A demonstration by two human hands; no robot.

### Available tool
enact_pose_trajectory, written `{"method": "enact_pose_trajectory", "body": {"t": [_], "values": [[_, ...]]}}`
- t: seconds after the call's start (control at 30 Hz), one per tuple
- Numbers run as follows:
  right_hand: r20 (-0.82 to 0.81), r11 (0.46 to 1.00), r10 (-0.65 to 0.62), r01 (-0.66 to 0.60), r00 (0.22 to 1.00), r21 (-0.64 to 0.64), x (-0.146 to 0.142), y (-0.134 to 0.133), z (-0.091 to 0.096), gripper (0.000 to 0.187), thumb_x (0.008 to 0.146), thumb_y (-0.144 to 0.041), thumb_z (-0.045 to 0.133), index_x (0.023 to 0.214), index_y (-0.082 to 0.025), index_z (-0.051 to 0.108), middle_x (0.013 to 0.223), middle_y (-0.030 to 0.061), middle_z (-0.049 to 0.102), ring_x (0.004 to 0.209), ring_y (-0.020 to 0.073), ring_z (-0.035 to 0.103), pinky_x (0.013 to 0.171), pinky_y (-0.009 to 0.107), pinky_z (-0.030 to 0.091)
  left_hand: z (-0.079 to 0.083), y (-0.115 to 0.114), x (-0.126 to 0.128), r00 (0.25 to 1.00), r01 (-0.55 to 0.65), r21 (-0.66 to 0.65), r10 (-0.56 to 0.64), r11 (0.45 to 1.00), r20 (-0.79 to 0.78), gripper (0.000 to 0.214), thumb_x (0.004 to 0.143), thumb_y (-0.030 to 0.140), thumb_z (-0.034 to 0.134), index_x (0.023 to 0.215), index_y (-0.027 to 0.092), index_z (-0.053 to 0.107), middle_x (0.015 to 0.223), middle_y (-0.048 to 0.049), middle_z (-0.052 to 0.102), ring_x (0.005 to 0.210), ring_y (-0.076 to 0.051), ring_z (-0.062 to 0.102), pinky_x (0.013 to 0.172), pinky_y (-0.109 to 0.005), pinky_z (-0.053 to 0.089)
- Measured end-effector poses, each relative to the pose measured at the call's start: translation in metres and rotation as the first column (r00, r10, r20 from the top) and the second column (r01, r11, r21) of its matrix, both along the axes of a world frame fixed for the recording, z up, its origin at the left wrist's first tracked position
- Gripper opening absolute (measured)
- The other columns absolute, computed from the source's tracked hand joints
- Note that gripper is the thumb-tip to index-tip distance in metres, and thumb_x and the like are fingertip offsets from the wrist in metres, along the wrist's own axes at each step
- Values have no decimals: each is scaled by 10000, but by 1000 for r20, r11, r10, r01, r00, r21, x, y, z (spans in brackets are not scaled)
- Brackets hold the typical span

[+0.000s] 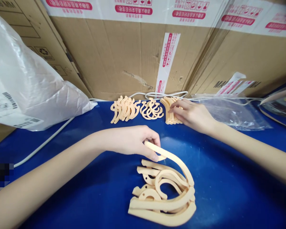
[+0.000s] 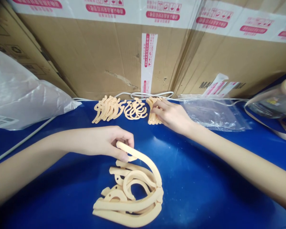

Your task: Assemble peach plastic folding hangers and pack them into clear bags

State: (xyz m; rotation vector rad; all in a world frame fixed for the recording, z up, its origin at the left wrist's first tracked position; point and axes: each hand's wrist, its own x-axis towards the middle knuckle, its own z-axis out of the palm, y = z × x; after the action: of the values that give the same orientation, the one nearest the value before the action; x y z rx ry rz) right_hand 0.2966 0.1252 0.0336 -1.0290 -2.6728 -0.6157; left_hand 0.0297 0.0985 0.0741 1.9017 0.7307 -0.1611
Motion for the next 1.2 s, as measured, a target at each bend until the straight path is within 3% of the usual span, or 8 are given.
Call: {"method": "enact_pose_trajectory", "body": {"t": [0.23,0.37,0.43,0.57,0.67,0.8,0.97,1.2], "values": [[-373,938,-99,-38,923,-344,-11,-19,12,253,992,-251,459,1111,-171,668,1139,112,703,1039,238,656,823,362,520,1,-1,3,982,-171,-100,177,980,61,190,815,365,703,824,177,675,670,44,571,546,-79,469,483,-191,342],[-613,611,-307,-343,728,-713,-34,-50,30,330,934,-425,601,1156,-182,623,902,48,734,799,177,688,680,290,529,4,-4,8,926,-308,-151,333,939,177,163,842,312,663,807,153,670,616,38,547,480,-72,453,432,-192,341],[-614,539,-374,-376,695,-754,-41,-60,39,353,889,-445,660,1116,-177,628,850,42,730,727,166,676,616,274,508,5,-5,11,881,-378,-172,410,910,234,165,867,294,621,813,143,661,621,30,542,468,-67,428,419,-192,321],[-600,751,-324,-187,732,-634,-40,-63,53,281,942,-444,581,1007,-178,649,814,52,715,659,160,645,560,275,458,8,-9,15,794,-500,-47,480,865,372,289,941,327,522,708,159,551,615,38,476,477,-65,369,444,-204,292],[-397,967,-170,74,902,-246,-35,-59,58,267,995,-349,452,957,-167,644,765,81,693,591,174,597,512,296,355,12,-13,19,785,-544,233,391,806,481,316,1012,323,392,745,183,488,666,29,480,579,-97,447,548,-225,347],[-151,991,-107,94,983,-96,-30,-52,54,222,948,-216,390,880,-167,595,551,49,577,422,154,447,442,310,207,6,-21,29,871,-491,642,346,589,349,276,1037,281,299,871,186,497,743,-12,552,674,-152,530,613,-272,336],[-460,747,-262,-123,849,-653,-14,-39,51,298,1016,-332,351,802,-195,507,574,3,586,400,113,511,432,257,386,-7,-26,34,940,-297,818,303,492,158,270,1036,311,271,1040,175,504,718,-27,541,603,-168,521,534,-283,228],[-630,507,-536,-383,562,-772,1,-31,61,255,992,-285,419,868,-168,610,524,1,580,468,95,441,446,246,318,-3,46,-4,797,-574,607,544,550,261,315,982,320,301,718,203,426,692,-5,478,649,-160,474,625,-276,324]]}}
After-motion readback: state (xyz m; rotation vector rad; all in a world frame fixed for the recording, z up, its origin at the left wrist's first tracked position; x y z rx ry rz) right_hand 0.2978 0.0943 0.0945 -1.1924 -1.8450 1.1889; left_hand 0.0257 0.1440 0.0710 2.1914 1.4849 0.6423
